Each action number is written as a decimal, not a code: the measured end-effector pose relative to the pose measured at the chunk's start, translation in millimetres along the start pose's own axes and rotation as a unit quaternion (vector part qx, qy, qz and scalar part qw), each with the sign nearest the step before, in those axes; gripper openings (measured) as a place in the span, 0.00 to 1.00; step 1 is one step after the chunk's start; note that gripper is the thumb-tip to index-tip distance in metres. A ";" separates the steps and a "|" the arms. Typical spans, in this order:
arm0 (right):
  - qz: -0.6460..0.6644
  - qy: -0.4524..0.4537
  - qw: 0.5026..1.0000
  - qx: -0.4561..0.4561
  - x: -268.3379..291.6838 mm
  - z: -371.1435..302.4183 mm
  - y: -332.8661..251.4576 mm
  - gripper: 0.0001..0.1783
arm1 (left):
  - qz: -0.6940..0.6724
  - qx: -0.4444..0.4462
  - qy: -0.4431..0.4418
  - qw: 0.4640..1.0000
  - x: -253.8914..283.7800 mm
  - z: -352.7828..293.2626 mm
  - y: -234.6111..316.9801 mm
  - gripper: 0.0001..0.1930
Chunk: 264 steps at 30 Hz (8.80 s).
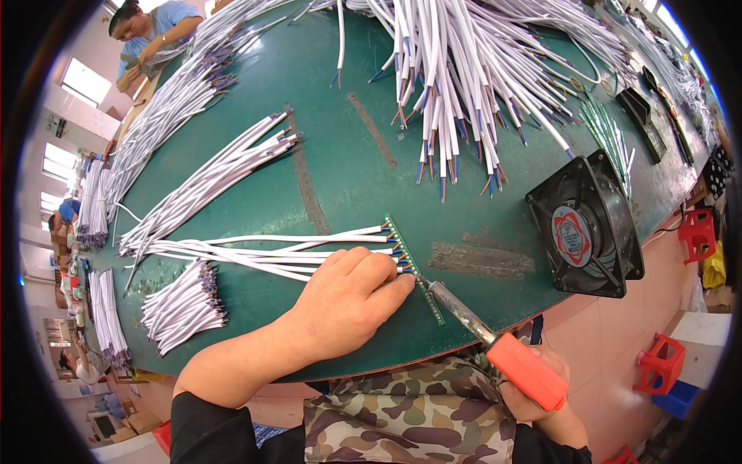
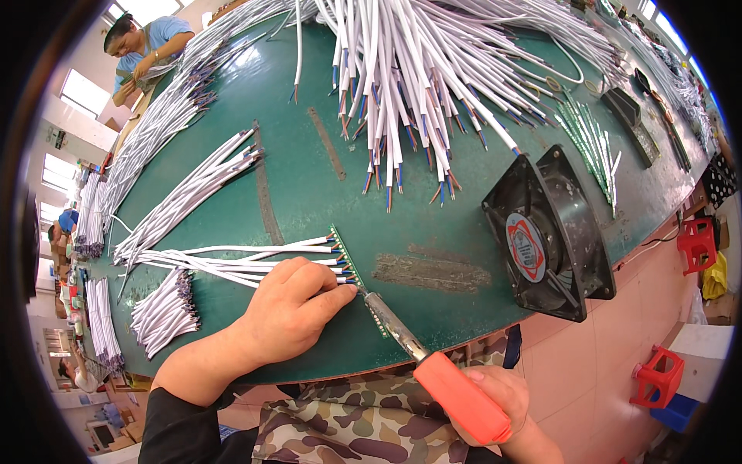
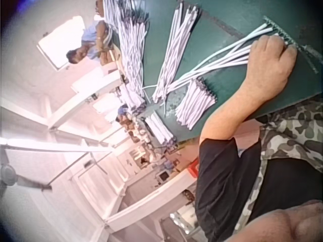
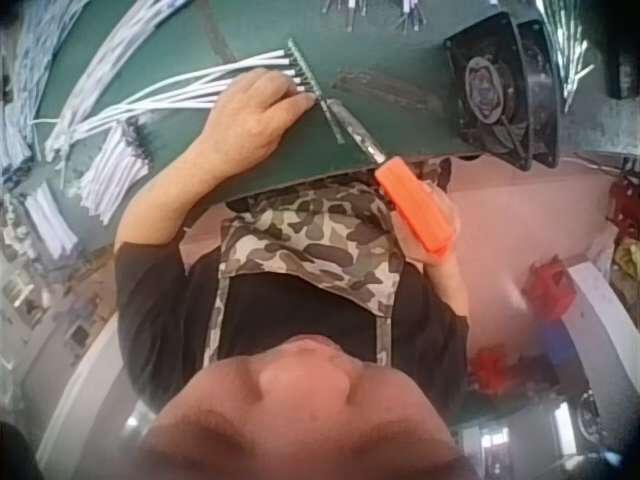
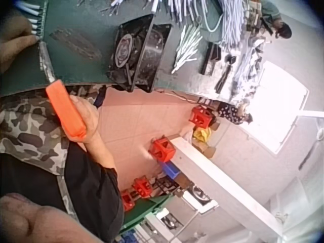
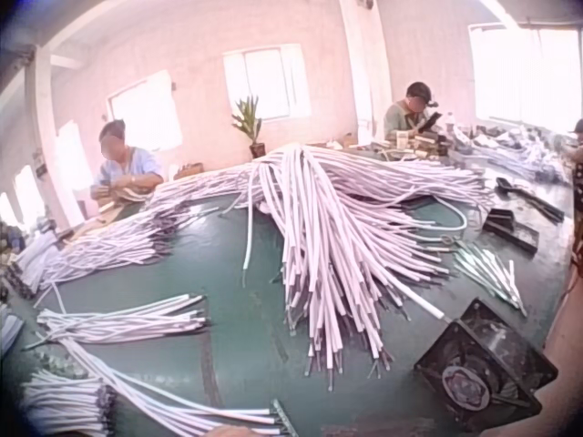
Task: The person positions cables along a circuit board strip by hand and solders their wire ends to the strip using a soldering iron.
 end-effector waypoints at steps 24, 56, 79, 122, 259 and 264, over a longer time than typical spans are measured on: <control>0.025 -0.006 0.998 -0.055 -0.4 -5.1 6.8 0.06 | -0.009 -0.001 0.005 1.000 0.8 -0.5 -0.6 0.16; 0.043 -0.050 0.997 0.044 3.2 -9.3 2.3 0.35 | -0.017 0.007 -0.001 1.000 1.6 -0.8 -1.4 0.16; 0.177 -0.053 0.957 -0.224 4.4 -47.6 48.4 0.17 | 0.141 0.223 -0.019 0.964 93.4 -49.0 -206.6 0.11; 0.096 -0.044 0.970 -0.219 14.8 -51.9 37.0 0.15 | -0.123 0.020 0.014 0.992 6.8 1.9 6.8 0.14; 0.033 -0.067 0.987 -0.145 16.1 -82.7 48.3 0.23 | 0.004 -0.023 0.058 0.998 4.8 -0.8 32.8 0.16; 0.021 -0.064 0.994 -0.084 13.5 -67.7 34.0 0.25 | 0.008 -0.027 0.046 0.999 0.1 -2.8 32.7 0.16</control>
Point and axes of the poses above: each hand's wrist, its own z-axis towards the middle knuckle, its own x-axis out of the back of the hand, y = z × x, the point moved 9 cm from there along z, towards the middle knuckle, and after that the axes turned 11 degrees about -x, right-handed, at the moved point
